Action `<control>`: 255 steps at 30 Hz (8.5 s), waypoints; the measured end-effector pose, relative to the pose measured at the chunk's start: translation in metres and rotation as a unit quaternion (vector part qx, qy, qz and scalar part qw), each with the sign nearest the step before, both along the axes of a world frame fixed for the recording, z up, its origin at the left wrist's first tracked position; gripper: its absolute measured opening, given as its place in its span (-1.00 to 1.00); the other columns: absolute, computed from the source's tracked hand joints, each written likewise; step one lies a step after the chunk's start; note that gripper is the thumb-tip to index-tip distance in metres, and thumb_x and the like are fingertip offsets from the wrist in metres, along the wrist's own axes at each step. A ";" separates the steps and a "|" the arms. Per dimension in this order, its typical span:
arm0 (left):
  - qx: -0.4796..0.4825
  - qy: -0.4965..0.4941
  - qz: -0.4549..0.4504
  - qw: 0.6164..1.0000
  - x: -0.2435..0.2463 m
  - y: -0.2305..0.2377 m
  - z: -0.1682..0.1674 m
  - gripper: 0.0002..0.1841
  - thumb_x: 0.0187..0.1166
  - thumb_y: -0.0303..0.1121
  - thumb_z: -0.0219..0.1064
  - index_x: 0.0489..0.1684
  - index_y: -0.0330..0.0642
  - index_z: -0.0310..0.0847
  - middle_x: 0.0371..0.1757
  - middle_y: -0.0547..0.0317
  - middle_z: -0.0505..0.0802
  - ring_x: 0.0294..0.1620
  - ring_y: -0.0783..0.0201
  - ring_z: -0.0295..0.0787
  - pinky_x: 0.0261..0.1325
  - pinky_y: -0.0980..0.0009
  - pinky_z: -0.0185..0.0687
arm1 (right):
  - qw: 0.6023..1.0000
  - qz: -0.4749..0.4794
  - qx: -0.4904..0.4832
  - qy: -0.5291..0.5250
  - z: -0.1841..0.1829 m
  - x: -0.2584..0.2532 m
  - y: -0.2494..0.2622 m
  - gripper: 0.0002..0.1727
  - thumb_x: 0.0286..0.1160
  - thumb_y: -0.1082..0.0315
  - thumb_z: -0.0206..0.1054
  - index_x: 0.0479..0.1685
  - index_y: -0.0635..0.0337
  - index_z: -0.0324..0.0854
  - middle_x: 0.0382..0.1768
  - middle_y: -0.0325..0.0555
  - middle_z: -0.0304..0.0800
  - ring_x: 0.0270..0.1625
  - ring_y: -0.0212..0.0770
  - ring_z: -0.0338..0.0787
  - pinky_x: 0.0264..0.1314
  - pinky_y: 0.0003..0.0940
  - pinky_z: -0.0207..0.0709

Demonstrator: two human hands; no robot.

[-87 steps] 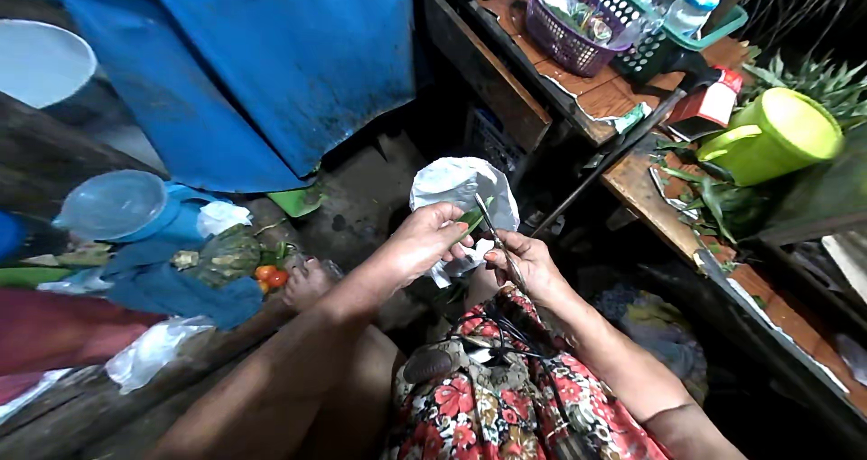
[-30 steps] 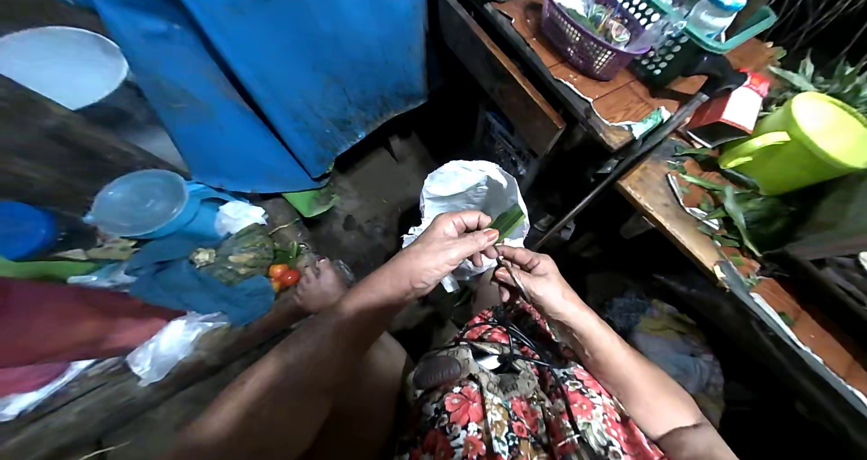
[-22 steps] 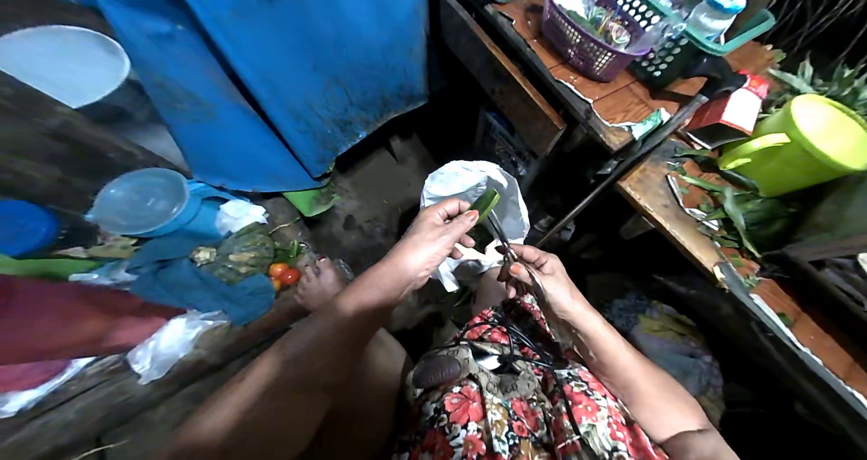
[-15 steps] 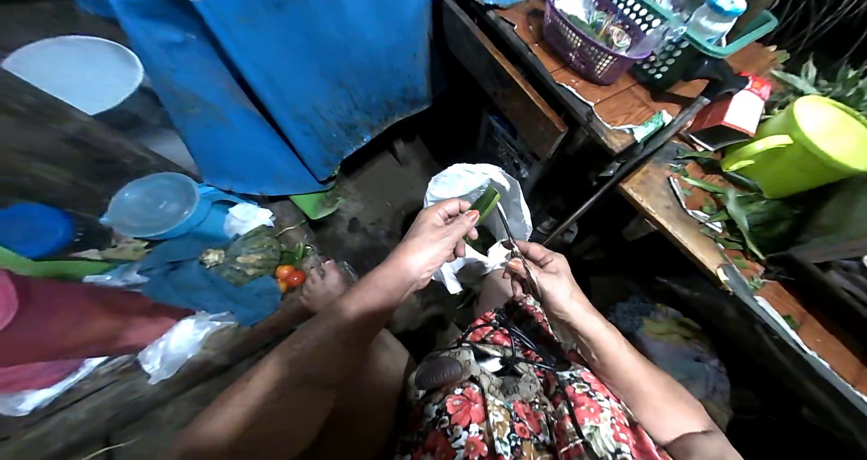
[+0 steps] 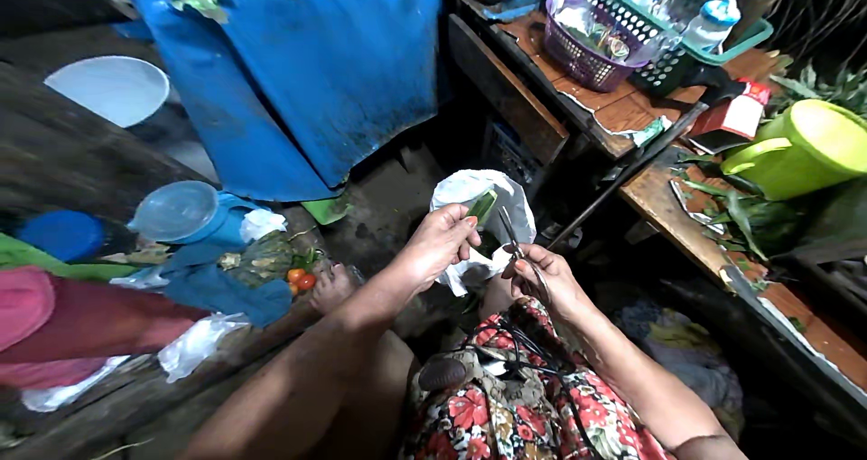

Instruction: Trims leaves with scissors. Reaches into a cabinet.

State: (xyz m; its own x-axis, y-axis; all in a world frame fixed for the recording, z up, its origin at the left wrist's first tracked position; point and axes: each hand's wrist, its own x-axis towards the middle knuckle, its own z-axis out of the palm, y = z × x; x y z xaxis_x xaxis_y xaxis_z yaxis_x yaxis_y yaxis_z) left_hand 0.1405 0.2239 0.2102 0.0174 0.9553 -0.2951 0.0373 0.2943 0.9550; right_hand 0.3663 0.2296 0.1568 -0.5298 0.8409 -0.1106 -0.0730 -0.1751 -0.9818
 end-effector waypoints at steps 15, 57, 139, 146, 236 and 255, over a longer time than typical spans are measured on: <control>-0.013 0.006 -0.053 0.998 0.001 -0.009 0.006 -0.83 0.85 -0.40 0.06 -0.06 -0.25 0.56 -0.45 0.19 0.75 -0.65 0.51 0.48 -0.52 0.66 0.38 | 0.999 0.029 0.042 -0.018 0.011 -0.004 -0.008 -0.44 0.63 0.14 0.36 0.40 0.44 0.53 -0.11 -0.15 0.83 -0.34 -0.42 0.76 -0.27 -0.52 0.69; -0.026 0.089 -0.145 0.985 -0.003 -0.003 -0.005 -0.81 0.83 -0.44 0.08 -0.18 -0.27 0.57 -0.52 0.24 0.65 -0.65 0.50 0.42 -0.53 0.63 0.35 | 1.000 -0.014 0.020 -0.006 0.003 -0.003 0.003 -0.64 0.60 0.31 0.39 0.23 0.39 0.63 -0.36 -0.25 0.81 -0.56 -0.49 0.64 -0.53 -0.61 0.56; -0.020 0.153 -0.158 0.975 0.004 -0.006 0.009 -0.77 0.86 -0.35 0.07 -0.09 -0.24 0.61 -0.39 0.14 0.71 -0.54 0.38 0.54 -0.42 0.48 0.47 | 0.988 0.004 0.106 -0.113 -0.001 -0.010 -0.006 -0.56 0.51 0.20 0.49 0.26 0.30 0.67 -0.28 -0.23 0.83 -0.33 -0.44 0.78 -0.20 -0.52 0.73; -0.017 0.164 -0.166 0.972 0.002 -0.006 0.010 -0.78 0.85 -0.35 0.09 -0.05 -0.25 0.63 -0.38 0.12 0.71 -0.52 0.36 0.55 -0.39 0.45 0.49 | 0.984 -0.003 0.143 -0.110 -0.004 -0.010 -0.007 -0.65 0.51 0.28 0.50 0.17 0.30 0.71 -0.30 -0.23 0.84 -0.40 -0.51 0.72 -0.29 -0.58 0.65; -0.032 0.079 -0.114 0.990 0.002 -0.003 0.004 -0.80 0.81 -0.41 0.12 -0.19 -0.25 0.63 -0.52 0.21 0.60 -0.62 0.45 0.43 -0.53 0.60 0.33 | 0.997 -0.003 0.052 -0.049 -0.012 0.003 -0.006 -0.64 0.61 0.40 0.35 0.31 0.37 0.64 -0.34 -0.15 0.84 -0.51 -0.46 0.68 -0.43 -0.57 0.61; -0.044 0.157 -0.161 0.974 0.005 -0.003 0.007 -0.78 0.86 -0.40 0.04 -0.09 -0.24 0.61 -0.44 0.16 0.59 -0.52 0.38 0.46 -0.39 0.49 0.41 | 0.994 -0.012 0.080 -0.073 -0.010 0.003 -0.008 -0.59 0.56 0.20 0.44 0.26 0.29 0.70 -0.44 -0.23 0.80 -0.53 -0.46 0.68 -0.44 -0.56 0.63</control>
